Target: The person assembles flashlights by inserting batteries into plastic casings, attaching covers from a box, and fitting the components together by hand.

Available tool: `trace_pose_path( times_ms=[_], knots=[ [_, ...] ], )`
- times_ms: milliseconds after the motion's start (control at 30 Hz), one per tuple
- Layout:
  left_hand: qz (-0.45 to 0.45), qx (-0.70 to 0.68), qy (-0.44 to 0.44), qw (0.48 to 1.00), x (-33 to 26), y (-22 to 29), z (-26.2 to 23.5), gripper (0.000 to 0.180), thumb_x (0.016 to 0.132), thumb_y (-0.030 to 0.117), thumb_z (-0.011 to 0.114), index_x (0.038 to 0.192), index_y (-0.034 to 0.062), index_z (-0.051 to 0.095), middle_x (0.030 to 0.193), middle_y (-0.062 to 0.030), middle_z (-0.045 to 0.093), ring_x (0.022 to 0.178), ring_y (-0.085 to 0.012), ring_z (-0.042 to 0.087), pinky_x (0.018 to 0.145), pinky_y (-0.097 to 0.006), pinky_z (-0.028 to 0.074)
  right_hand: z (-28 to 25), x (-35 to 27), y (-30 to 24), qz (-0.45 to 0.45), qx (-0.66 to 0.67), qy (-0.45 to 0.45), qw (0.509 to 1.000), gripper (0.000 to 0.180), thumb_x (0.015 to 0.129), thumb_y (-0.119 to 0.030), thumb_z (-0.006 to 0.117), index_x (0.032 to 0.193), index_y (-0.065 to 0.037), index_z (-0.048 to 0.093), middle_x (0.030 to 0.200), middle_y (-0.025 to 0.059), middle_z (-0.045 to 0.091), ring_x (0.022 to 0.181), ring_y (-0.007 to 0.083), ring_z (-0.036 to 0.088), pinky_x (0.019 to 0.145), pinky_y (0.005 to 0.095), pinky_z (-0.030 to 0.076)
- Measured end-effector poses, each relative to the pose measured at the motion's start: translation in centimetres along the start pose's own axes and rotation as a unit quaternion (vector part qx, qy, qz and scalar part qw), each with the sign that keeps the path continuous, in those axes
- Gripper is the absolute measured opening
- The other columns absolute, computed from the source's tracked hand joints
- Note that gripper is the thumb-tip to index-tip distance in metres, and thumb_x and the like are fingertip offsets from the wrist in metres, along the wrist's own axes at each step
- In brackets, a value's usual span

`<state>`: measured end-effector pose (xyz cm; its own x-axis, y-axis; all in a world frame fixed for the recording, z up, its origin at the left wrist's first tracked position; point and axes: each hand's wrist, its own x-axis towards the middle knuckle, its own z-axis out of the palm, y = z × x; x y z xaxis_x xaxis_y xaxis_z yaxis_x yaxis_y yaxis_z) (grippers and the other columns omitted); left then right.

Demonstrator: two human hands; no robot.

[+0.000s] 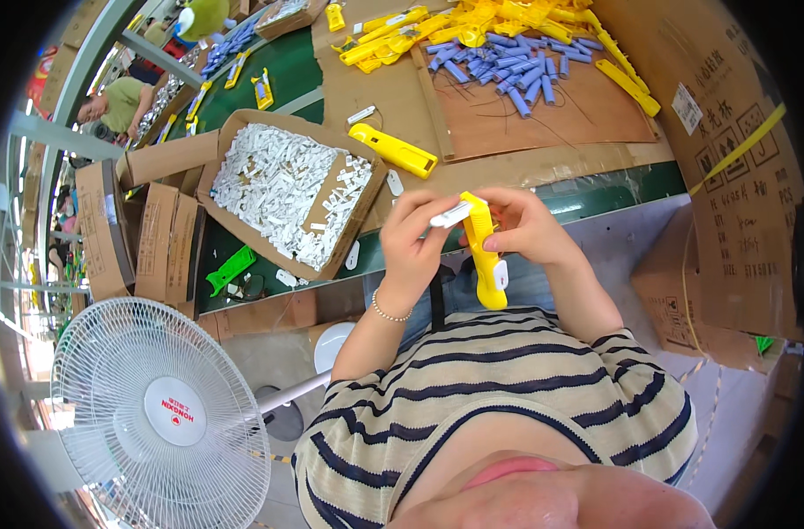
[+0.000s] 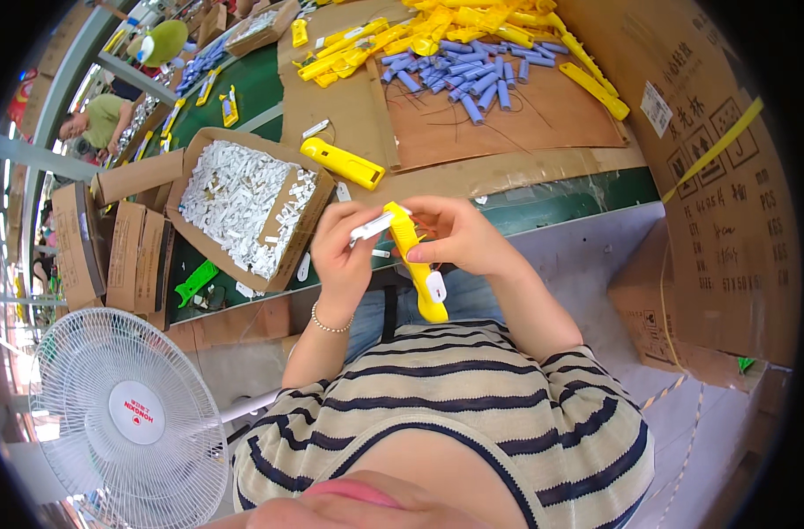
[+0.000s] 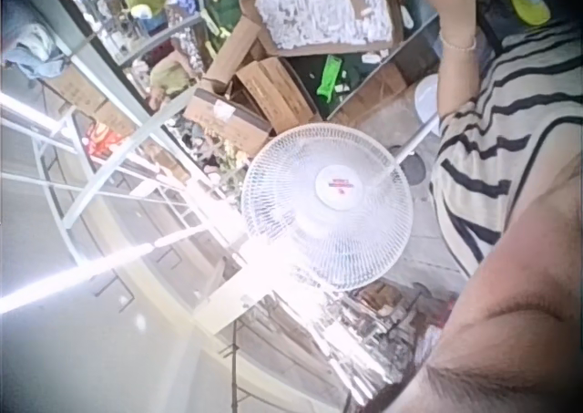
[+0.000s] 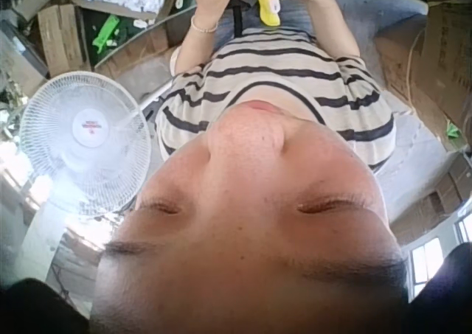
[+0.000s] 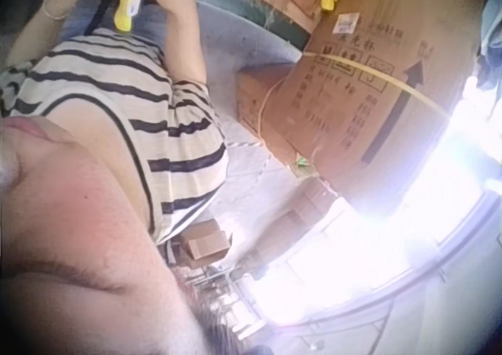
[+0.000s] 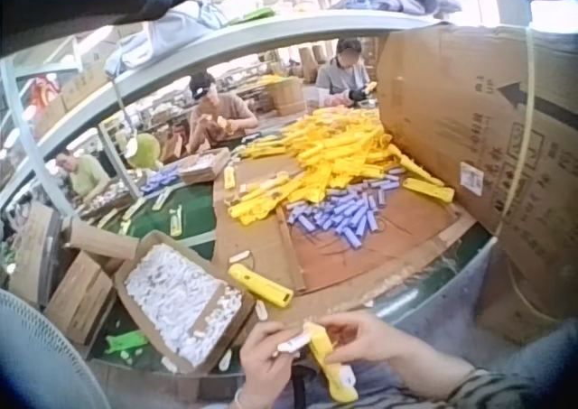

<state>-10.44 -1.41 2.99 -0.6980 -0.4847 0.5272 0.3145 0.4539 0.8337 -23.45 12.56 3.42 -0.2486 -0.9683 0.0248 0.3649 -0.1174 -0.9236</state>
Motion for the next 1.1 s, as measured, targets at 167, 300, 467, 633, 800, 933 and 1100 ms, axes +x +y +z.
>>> trace_pose_path(
  times_ms=[167,300,467,633,800,933,1100],
  knots=[
    [0.294,0.179,-0.053,0.937,0.6,0.9,-0.6,0.034,0.060,0.002,0.073,0.093,0.0057,0.069,0.083,-0.0060,0.058,0.071,-0.0202,0.056,0.065,-0.030,0.046,0.5,-0.4,0.0,-0.015,0.139,-0.011,0.990,0.059,0.074,-0.008,0.069,0.126,0.003,0.044,0.105,0.0125,0.060,0.093,0.0203,0.062,0.077,0.0315,0.052],
    [0.099,0.063,-0.032,0.993,-0.2,0.2,0.6,0.036,0.060,0.007,0.076,0.095,0.0056,0.069,0.100,-0.0092,0.057,0.078,-0.0203,0.054,0.074,-0.030,0.046,0.5,-0.1,0.2,-0.036,0.159,0.031,0.986,0.053,0.075,-0.007,0.066,0.123,0.003,0.045,0.106,0.0125,0.059,0.093,0.0201,0.061,0.079,0.0325,0.051],
    [-0.231,-0.396,-0.105,0.882,0.1,0.9,1.2,0.080,0.074,0.012,0.074,0.139,0.0050,0.027,0.121,-0.0098,0.047,0.105,-0.0195,0.050,0.090,-0.031,0.043,1.2,0.1,-0.4,-0.008,0.136,0.041,0.990,0.058,0.074,-0.010,0.067,0.125,0.001,0.044,0.108,0.0118,0.059,0.096,0.0193,0.060,0.081,0.0321,0.050],
    [-0.166,-0.253,-0.127,0.945,-0.2,0.4,1.0,0.076,0.075,0.014,0.073,0.137,0.0060,0.029,0.124,-0.0113,0.045,0.108,-0.0205,0.049,0.093,-0.033,0.042,1.5,0.1,-0.7,0.023,0.141,0.016,0.990,0.055,0.079,-0.012,0.064,0.128,-0.001,0.042,0.102,0.0076,0.060,0.083,0.0113,0.059,0.066,0.0208,0.047],
    [-0.223,-0.358,-0.161,0.892,1.1,1.3,0.6,0.072,0.078,0.014,0.068,0.138,0.0083,0.027,0.122,-0.0117,0.045,0.108,-0.0204,0.049,0.092,-0.034,0.042,1.9,0.1,-0.6,0.009,0.134,0.040,0.990,0.049,0.082,-0.012,0.063,0.126,-0.001,0.045,0.101,0.0069,0.061,0.083,0.0104,0.059,0.065,0.0192,0.047],
    [-0.133,-0.083,-0.179,0.971,0.1,1.4,2.0,0.070,0.083,0.010,0.060,0.142,0.0064,0.023,0.127,-0.0139,0.043,0.106,-0.0187,0.052,0.089,-0.030,0.043,1.8,1.0,-0.6,-0.106,0.009,0.172,0.979,0.050,0.078,-0.005,0.067,0.123,0.003,0.047,0.107,0.0095,0.058,0.086,0.0124,0.060,0.072,0.0221,0.049],
    [-0.130,-0.073,-0.164,0.975,-0.4,1.0,2.4,0.063,0.089,0.013,0.053,0.142,0.0012,0.020,0.122,-0.0148,0.048,0.100,-0.0198,0.053,0.086,-0.028,0.043,1.8,0.8,-1.2,-0.143,-0.115,0.269,0.945,0.048,0.073,-0.004,0.071,0.117,0.004,0.053,0.112,0.0106,0.057,0.095,0.0152,0.059,0.081,0.0261,0.048]
  ],
)
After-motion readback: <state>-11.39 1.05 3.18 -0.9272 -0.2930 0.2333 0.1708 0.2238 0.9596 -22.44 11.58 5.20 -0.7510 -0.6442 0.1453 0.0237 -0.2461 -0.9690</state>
